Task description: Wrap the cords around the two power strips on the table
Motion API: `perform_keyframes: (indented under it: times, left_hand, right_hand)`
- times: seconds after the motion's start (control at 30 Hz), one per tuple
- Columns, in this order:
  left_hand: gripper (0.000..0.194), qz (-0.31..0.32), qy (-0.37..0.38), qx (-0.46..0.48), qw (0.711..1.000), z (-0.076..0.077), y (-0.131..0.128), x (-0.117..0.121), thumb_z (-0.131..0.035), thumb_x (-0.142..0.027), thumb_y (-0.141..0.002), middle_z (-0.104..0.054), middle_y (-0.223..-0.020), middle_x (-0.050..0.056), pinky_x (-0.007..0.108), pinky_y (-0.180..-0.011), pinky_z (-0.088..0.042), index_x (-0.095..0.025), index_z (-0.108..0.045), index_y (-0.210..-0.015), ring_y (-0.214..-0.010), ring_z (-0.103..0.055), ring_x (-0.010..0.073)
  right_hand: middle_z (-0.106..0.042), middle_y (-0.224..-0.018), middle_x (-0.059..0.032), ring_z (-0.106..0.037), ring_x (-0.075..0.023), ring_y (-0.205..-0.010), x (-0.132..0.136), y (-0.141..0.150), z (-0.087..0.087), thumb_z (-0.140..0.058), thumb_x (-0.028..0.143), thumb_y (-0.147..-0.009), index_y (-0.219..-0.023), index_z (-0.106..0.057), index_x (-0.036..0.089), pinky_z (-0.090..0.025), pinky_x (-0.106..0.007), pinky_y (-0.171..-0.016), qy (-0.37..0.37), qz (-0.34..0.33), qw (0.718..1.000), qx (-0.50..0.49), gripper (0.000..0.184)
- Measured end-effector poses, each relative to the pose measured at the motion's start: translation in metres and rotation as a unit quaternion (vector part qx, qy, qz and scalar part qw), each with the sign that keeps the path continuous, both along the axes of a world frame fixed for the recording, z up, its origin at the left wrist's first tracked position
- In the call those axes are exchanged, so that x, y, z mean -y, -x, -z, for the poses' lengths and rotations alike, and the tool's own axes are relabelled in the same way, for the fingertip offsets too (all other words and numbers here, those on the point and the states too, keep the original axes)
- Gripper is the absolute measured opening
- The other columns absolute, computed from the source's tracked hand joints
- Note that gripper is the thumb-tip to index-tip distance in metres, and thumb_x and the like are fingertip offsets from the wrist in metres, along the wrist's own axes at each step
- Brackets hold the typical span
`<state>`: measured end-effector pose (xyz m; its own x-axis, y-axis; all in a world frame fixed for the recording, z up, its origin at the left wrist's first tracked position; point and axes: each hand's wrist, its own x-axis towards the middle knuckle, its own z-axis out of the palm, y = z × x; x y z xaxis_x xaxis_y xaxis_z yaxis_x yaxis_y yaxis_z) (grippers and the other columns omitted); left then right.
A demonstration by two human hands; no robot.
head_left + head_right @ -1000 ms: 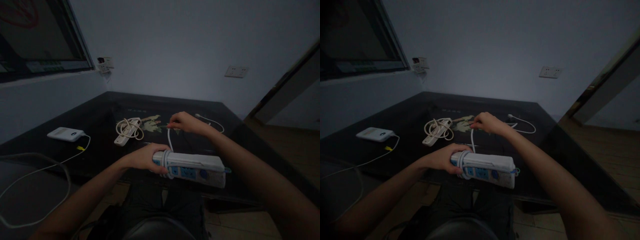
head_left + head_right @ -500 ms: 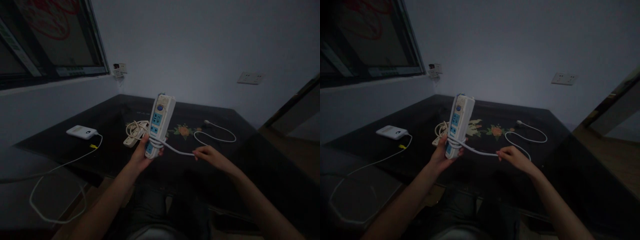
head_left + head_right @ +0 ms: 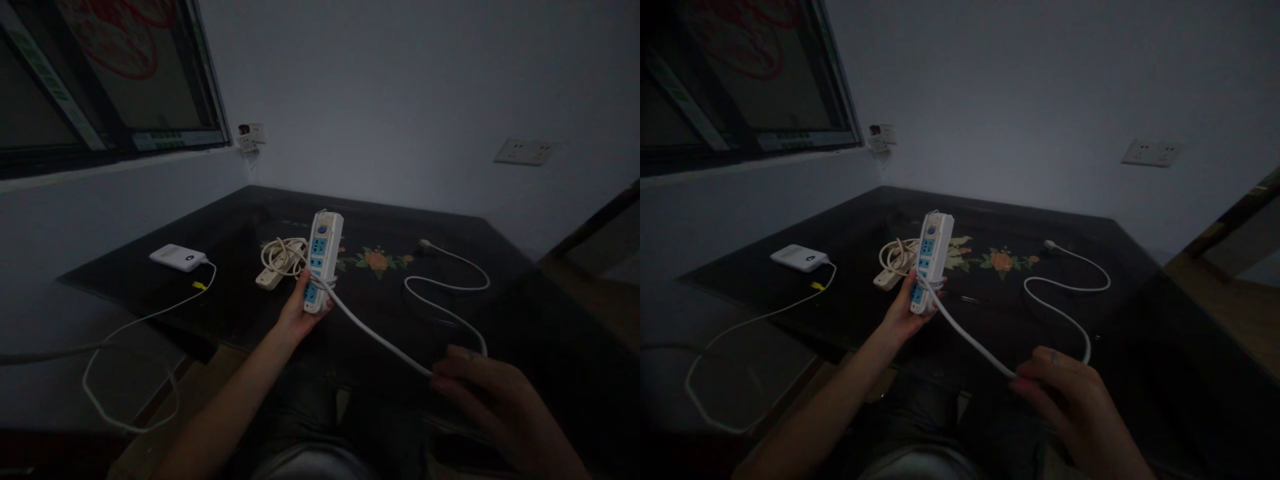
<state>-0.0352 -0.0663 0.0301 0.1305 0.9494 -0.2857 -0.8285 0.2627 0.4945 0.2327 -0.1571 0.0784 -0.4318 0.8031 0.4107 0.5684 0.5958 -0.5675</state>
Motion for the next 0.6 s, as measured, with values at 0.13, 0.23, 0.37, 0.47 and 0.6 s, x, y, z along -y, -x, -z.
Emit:
perform_keyframes:
  times: [0.13, 0.23, 0.37, 0.47, 0.6]
  left_hand:
    - [0.034, -0.004, -0.019, -0.021, 1.0, 0.001, 0.003, 0.005, -0.06, -0.039, -0.084, -0.07, -0.083, 0.008, 0.022, -0.045, -0.049, -0.016, -0.057, -0.108, -0.056, -0.063, 0.0147]
    - [0.045, 0.048, -0.082, -0.035, 0.995, -0.002, 0.006, 0.018, -0.074, -0.043, -0.069, -0.071, -0.083, 0.009, 0.021, -0.044, -0.049, -0.015, -0.061, -0.101, -0.055, -0.063, 0.0144]
    - [0.058, 0.155, -0.221, -0.097, 0.958, -0.01, 0.006, 0.04, -0.078, -0.052, -0.058, -0.071, -0.081, 0.011, 0.024, -0.044, -0.051, -0.011, -0.064, -0.096, -0.055, -0.062, 0.0163]
    - [0.06, 0.218, -0.272, -0.139, 0.927, -0.017, 0.005, 0.051, -0.077, -0.054, -0.059, -0.071, -0.079, 0.011, 0.025, -0.044, -0.051, -0.012, -0.065, -0.1, -0.055, -0.063, 0.0174]
    - [0.061, 0.271, -0.275, -0.165, 0.908, -0.025, 0.004, 0.055, -0.075, -0.057, -0.06, -0.069, -0.075, 0.008, 0.026, -0.044, -0.051, -0.014, -0.065, -0.102, -0.053, -0.062, 0.0174]
  right_hand:
    - [-0.068, -0.066, -0.0031, -0.064, -0.0156, -0.059, -0.013, -0.01, 0.007, -0.057, 0.041, -0.085, -0.071, -0.07, 0.022, -0.048, -0.022, -0.051, 0.009, 0.054, 0.998, -0.003, 0.026]
    - [-0.07, -0.07, -0.0048, -0.066, -0.0196, -0.064, -0.035, -0.022, 0.015, -0.057, 0.048, -0.082, -0.069, -0.07, 0.022, -0.051, -0.027, -0.057, 0.032, 0.107, 0.994, -0.014, 0.032]
    - [-0.07, -0.072, -0.007, -0.066, -0.0228, -0.069, -0.062, -0.029, 0.014, -0.06, 0.052, -0.077, -0.067, -0.069, 0.02, -0.052, -0.032, -0.066, 0.047, 0.113, 0.992, -0.026, 0.035]
    - [-0.069, -0.07, -0.0067, -0.063, -0.0224, -0.068, -0.074, -0.026, 0.0, -0.061, 0.051, -0.075, -0.067, -0.067, 0.02, -0.049, -0.032, -0.064, 0.066, 0.11, 0.991, -0.043, 0.033]
    - [-0.069, -0.073, -0.0062, -0.062, -0.0234, -0.072, -0.086, -0.019, -0.018, -0.062, 0.052, -0.072, -0.069, -0.066, 0.02, -0.047, -0.032, -0.062, 0.073, 0.109, 0.988, -0.079, 0.032]
